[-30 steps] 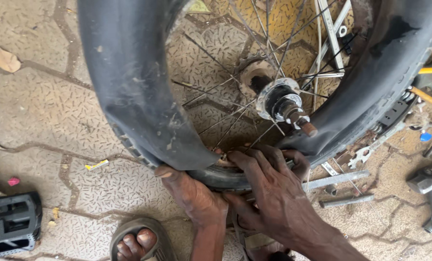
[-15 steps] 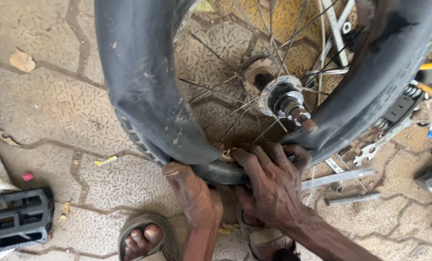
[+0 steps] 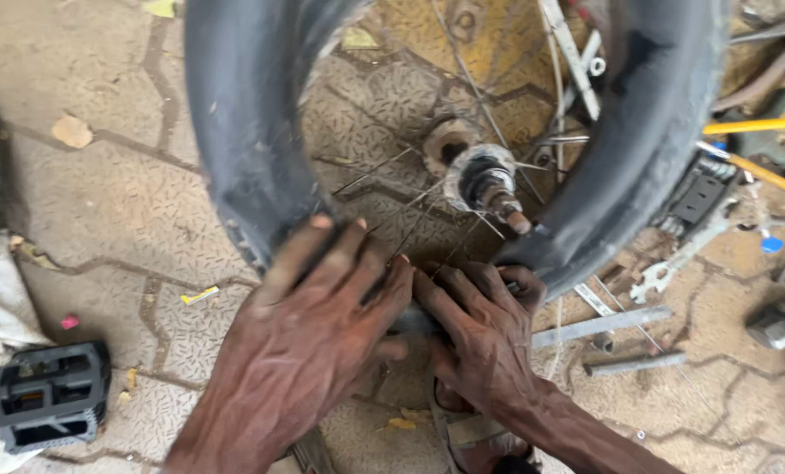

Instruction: The person removes a bicycle tire from a rim, places a new inner tube inside, and then fits the tire back onto the rim. They use a tire lever to pry the tire bead over the rim edge and then press the tire into place by hand.

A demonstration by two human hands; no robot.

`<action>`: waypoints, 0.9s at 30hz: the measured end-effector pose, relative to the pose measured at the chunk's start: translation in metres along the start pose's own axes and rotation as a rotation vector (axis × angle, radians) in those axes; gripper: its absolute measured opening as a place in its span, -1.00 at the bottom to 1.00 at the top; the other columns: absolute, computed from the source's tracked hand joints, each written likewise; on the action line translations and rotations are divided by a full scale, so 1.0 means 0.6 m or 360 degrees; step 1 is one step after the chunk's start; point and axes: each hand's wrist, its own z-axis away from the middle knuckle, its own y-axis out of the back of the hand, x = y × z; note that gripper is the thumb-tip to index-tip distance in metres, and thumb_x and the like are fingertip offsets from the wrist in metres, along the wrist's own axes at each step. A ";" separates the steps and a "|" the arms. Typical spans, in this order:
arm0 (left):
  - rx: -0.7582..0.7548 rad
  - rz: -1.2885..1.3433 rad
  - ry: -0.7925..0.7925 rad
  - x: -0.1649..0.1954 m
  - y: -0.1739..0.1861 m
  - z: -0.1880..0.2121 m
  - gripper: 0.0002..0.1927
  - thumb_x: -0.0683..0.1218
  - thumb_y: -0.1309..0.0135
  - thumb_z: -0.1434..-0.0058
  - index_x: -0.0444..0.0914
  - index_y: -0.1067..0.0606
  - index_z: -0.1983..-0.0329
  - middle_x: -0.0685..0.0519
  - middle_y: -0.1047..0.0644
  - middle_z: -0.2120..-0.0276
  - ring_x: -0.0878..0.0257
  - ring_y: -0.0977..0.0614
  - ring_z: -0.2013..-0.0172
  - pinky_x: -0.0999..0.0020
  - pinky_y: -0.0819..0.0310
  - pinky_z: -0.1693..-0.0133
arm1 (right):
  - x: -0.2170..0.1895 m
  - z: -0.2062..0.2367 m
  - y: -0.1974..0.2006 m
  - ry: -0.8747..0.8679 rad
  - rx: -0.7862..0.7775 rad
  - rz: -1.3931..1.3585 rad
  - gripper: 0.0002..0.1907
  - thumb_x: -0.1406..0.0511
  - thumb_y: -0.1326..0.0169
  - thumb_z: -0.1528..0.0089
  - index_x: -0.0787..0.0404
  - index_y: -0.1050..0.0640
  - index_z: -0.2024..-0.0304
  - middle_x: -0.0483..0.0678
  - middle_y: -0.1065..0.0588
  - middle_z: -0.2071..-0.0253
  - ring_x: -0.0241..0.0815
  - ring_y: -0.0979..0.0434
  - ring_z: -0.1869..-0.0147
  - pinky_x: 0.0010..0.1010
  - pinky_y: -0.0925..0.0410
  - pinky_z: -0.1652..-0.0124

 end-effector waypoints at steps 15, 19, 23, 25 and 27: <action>-0.0360 0.0175 0.0231 0.041 -0.064 -0.022 -0.08 0.16 -0.39 0.29 -0.09 -0.46 -0.25 -0.17 -0.49 -0.19 -0.24 -0.36 -0.24 -0.26 0.15 -0.22 | 0.006 0.013 -0.020 -0.0171 -0.0241 0.0239 -0.18 0.36 -0.21 0.25 0.32 -0.42 -0.13 0.20 -0.44 -0.03 0.23 -0.36 -0.13 0.07 -0.23 -0.13; -0.0500 0.0148 0.0209 0.044 -0.080 -0.015 -0.08 0.12 -0.43 0.25 -0.09 -0.45 -0.28 -0.13 -0.49 -0.22 -0.24 -0.35 -0.26 -0.31 0.17 -0.22 | 0.008 0.014 -0.023 -0.0160 -0.0220 0.0177 -0.30 0.29 -0.34 0.04 0.34 -0.41 -0.12 0.18 -0.43 0.01 0.22 -0.36 -0.10 0.09 -0.25 -0.12; -0.0237 0.0190 0.0300 0.051 -0.078 -0.011 -0.16 0.04 -0.39 0.26 -0.15 -0.47 -0.20 -0.10 -0.54 -0.11 -0.11 -0.38 -0.23 -0.15 0.11 -0.23 | 0.008 0.012 -0.024 -0.0158 -0.0009 -0.0056 -0.23 0.32 -0.31 0.23 0.35 -0.44 -0.07 0.18 -0.43 0.05 0.24 -0.36 -0.04 0.09 -0.25 -0.05; -0.0023 0.0229 0.0368 0.054 -0.075 -0.014 0.00 0.12 -0.37 0.49 -0.21 -0.49 -0.18 -0.16 -0.55 -0.09 -0.12 -0.39 -0.21 -0.14 0.08 -0.23 | 0.005 0.011 -0.024 -0.0252 -0.0017 -0.0112 -0.33 0.34 -0.29 0.22 0.31 -0.44 0.03 0.13 -0.41 0.14 0.19 -0.37 0.00 0.06 -0.25 -0.02; -0.0069 0.0245 0.0390 0.059 -0.069 -0.014 -0.12 0.03 -0.39 0.43 -0.22 -0.51 -0.11 -0.13 -0.55 -0.03 -0.09 -0.40 -0.18 -0.09 0.05 -0.19 | 0.002 0.010 -0.024 -0.0304 -0.0033 -0.0137 -0.38 0.37 -0.28 0.21 0.29 -0.45 0.07 0.11 -0.40 0.19 0.16 -0.36 0.03 0.03 -0.25 0.01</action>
